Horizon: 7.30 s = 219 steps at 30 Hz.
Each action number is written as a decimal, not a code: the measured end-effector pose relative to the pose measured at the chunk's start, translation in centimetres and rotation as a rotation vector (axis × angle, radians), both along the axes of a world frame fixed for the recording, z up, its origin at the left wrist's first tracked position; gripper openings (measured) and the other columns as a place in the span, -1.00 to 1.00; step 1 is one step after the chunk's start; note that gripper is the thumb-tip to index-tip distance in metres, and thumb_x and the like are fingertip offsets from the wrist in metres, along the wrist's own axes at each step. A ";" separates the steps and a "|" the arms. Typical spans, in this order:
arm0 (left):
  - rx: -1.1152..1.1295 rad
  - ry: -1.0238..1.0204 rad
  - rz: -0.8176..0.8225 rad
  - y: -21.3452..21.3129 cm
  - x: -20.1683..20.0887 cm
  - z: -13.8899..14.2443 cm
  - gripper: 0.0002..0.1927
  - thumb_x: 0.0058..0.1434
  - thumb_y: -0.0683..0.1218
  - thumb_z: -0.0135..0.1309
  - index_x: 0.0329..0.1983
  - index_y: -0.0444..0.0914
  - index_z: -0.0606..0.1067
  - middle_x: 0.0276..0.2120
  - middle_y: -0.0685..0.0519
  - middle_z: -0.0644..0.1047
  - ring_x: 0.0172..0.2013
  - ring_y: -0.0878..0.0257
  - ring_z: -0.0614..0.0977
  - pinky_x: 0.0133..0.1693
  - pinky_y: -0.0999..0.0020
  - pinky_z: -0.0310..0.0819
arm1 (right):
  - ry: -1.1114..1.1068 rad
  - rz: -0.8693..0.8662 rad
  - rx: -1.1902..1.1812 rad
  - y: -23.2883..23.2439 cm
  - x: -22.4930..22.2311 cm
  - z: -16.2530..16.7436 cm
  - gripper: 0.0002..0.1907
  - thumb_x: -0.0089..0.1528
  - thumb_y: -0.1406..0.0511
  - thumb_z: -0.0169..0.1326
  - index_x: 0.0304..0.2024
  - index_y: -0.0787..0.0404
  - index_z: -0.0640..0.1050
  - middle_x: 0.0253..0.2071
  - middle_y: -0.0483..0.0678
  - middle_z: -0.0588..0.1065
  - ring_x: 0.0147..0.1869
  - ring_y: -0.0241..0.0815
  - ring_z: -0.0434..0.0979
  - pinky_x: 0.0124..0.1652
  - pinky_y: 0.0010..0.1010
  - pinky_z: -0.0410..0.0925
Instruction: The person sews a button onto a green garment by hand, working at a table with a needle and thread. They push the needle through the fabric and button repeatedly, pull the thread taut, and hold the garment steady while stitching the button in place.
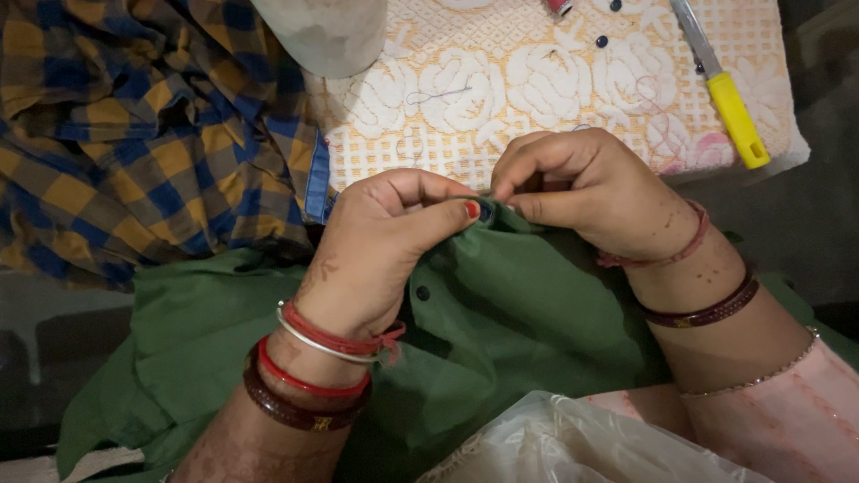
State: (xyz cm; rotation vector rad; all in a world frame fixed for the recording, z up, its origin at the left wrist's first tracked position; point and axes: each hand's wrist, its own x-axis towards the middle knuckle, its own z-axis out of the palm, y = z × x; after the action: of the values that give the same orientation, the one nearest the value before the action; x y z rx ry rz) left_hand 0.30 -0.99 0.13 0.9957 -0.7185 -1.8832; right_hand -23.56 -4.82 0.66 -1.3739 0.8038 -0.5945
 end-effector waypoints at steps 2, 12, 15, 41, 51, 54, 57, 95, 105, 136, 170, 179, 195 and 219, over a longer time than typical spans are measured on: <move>-0.015 0.015 0.000 0.1 0.0 -0.2 -0.87 0.19 -0.30 0.18 -0.19 -0.41 0.59 -0.27 -0.01 0.66 -0.26 0.34 0.66 -0.14 0.50 0.54 | 0.000 -0.003 0.006 0.0 0.0 0.1 -0.88 0.26 0.55 0.12 -0.17 0.36 0.60 -0.15 -0.10 0.53 -0.08 -0.34 0.50 -0.07 -0.53 0.38; -0.210 -0.119 0.021 0.6 -0.3 -0.4 -0.88 0.28 -0.32 0.11 -0.14 -0.36 0.60 -0.24 0.08 0.62 -0.22 0.40 0.57 -0.12 0.54 0.46 | 0.031 -0.072 0.003 0.4 0.3 -0.2 -0.86 0.26 0.56 0.09 -0.16 0.36 0.59 -0.10 -0.12 0.54 -0.03 -0.37 0.50 0.00 -0.53 0.38; -0.229 -0.022 0.002 0.6 -0.2 -0.1 -0.81 0.21 -0.35 0.15 -0.12 -0.34 0.56 -0.20 0.11 0.62 -0.16 0.40 0.61 -0.06 0.53 0.52 | 0.005 -0.072 0.033 0.4 0.2 -0.4 -0.86 0.27 0.57 0.08 -0.16 0.35 0.59 -0.10 -0.12 0.53 -0.03 -0.37 0.50 0.00 -0.53 0.38; -0.273 -0.109 0.096 1.5 -0.8 0.6 -0.84 0.21 -0.36 0.22 -0.14 -0.42 0.62 -0.21 0.01 0.66 -0.19 0.36 0.63 -0.08 0.49 0.56 | -0.053 -0.058 -0.105 0.9 0.6 -0.2 -0.90 0.27 0.54 0.12 -0.17 0.36 0.59 -0.11 -0.05 0.53 -0.02 -0.29 0.53 -0.01 -0.48 0.40; -0.339 -0.064 0.105 1.8 -0.7 0.4 -0.83 0.25 -0.37 0.19 -0.09 -0.43 0.59 -0.15 0.00 0.64 -0.13 0.34 0.64 -0.03 0.47 0.57 | -0.076 -0.086 -0.072 1.1 0.6 0.0 -0.91 0.28 0.53 0.14 -0.17 0.37 0.60 -0.11 -0.04 0.53 -0.04 -0.29 0.52 -0.02 -0.49 0.40; -0.347 -0.036 0.125 1.9 -0.7 0.3 -0.83 0.26 -0.38 0.18 -0.08 -0.43 0.58 -0.13 -0.01 0.63 -0.10 0.33 0.63 0.00 0.46 0.57 | -0.088 -0.083 -0.065 1.2 0.5 0.1 -0.91 0.28 0.53 0.14 -0.17 0.37 0.60 -0.10 -0.04 0.53 -0.03 -0.28 0.52 -0.02 -0.49 0.40; -0.366 -0.073 0.115 1.9 -0.6 0.4 -0.82 0.26 -0.39 0.18 -0.08 -0.44 0.59 -0.13 -0.01 0.63 -0.10 0.33 0.63 0.01 0.45 0.56 | -0.099 -0.081 -0.063 1.2 0.5 0.2 -0.91 0.28 0.53 0.13 -0.17 0.37 0.59 -0.10 -0.04 0.53 -0.03 -0.28 0.52 -0.01 -0.49 0.40; -0.335 -0.111 0.119 1.8 -0.8 -0.1 -0.84 0.25 -0.37 0.19 -0.10 -0.43 0.57 -0.15 0.01 0.63 -0.11 0.35 0.63 0.00 0.47 0.56 | -0.349 -0.267 0.108 2.3 2.2 -0.2 -0.72 0.27 0.58 0.14 -0.08 0.22 0.40 -0.09 0.02 0.52 0.05 -0.22 0.52 0.06 -0.42 0.39; -0.269 -0.275 0.026 0.6 -0.8 -1.0 -0.83 0.18 -0.31 0.21 -0.15 -0.38 0.60 -0.22 0.09 0.67 -0.22 0.44 0.64 -0.13 0.54 0.56 | 0.416 -0.136 -0.991 1.8 3.0 3.2 -0.84 0.19 0.45 0.27 -0.19 0.24 0.58 -0.06 0.00 0.48 0.04 -0.05 0.45 0.08 -0.27 0.29; -0.462 -0.822 0.210 -2.5 -2.4 -7.9 -0.76 0.08 -0.11 0.37 -0.23 -0.31 0.65 -0.42 0.05 0.65 -0.40 0.35 0.64 -0.30 0.44 0.52 | -0.009 -0.798 -0.600 1.0 -12.4 10.8 -0.85 0.46 0.43 -0.04 0.08 0.26 0.41 -0.18 -0.02 0.50 -0.17 -0.21 0.54 -0.14 -0.39 0.42; -0.128 -0.073 0.431 1.1 -2.1 -8.4 -0.83 0.21 -0.35 0.19 -0.14 -0.39 0.55 -0.24 0.05 0.61 -0.25 0.39 0.60 -0.18 0.56 0.47 | 0.400 -0.509 -0.528 3.9 5.2 -2.3 -0.93 0.13 0.39 0.27 -0.32 0.24 0.64 -0.38 -0.09 0.55 -0.38 -0.29 0.56 -0.34 -0.47 0.42; -0.155 -0.130 0.422 1.0 -2.1 -8.2 -0.85 0.20 -0.35 0.20 -0.17 -0.37 0.56 -0.28 0.10 0.59 -0.29 0.44 0.55 -0.23 0.58 0.42 | 0.432 -0.500 -0.570 4.0 5.4 -1.7 -0.92 0.11 0.39 0.27 -0.34 0.25 0.64 -0.39 -0.05 0.54 -0.36 -0.24 0.58 -0.34 -0.44 0.43; -0.600 -0.629 0.384 1.3 -2.6 -5.2 -0.90 0.22 -0.34 0.19 -0.22 -0.35 0.55 -0.31 0.12 0.59 -0.23 0.41 0.60 -0.13 0.49 0.51 | 0.409 -0.485 -0.582 4.0 6.1 -1.7 -0.90 0.15 0.42 0.26 -0.28 0.28 0.60 -0.35 -0.05 0.57 -0.30 -0.24 0.58 -0.28 -0.44 0.45; -0.530 -0.316 0.055 0.8 -0.7 -3.6 -0.89 0.25 -0.35 0.18 -0.17 -0.36 0.59 -0.23 0.13 0.59 -0.22 0.44 0.55 -0.17 0.55 0.44 | -0.042 -0.200 0.133 0.5 1.2 -0.9 -0.81 0.26 0.35 0.19 -0.08 0.28 0.60 -0.18 -0.11 0.62 -0.06 -0.34 0.58 0.01 -0.50 0.40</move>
State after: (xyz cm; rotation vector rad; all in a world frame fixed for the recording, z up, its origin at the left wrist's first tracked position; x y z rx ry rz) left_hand -0.39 -0.20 -3.48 0.9546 -1.2815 -1.3853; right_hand -22.31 -4.29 -0.28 -1.1639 0.9364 -0.7096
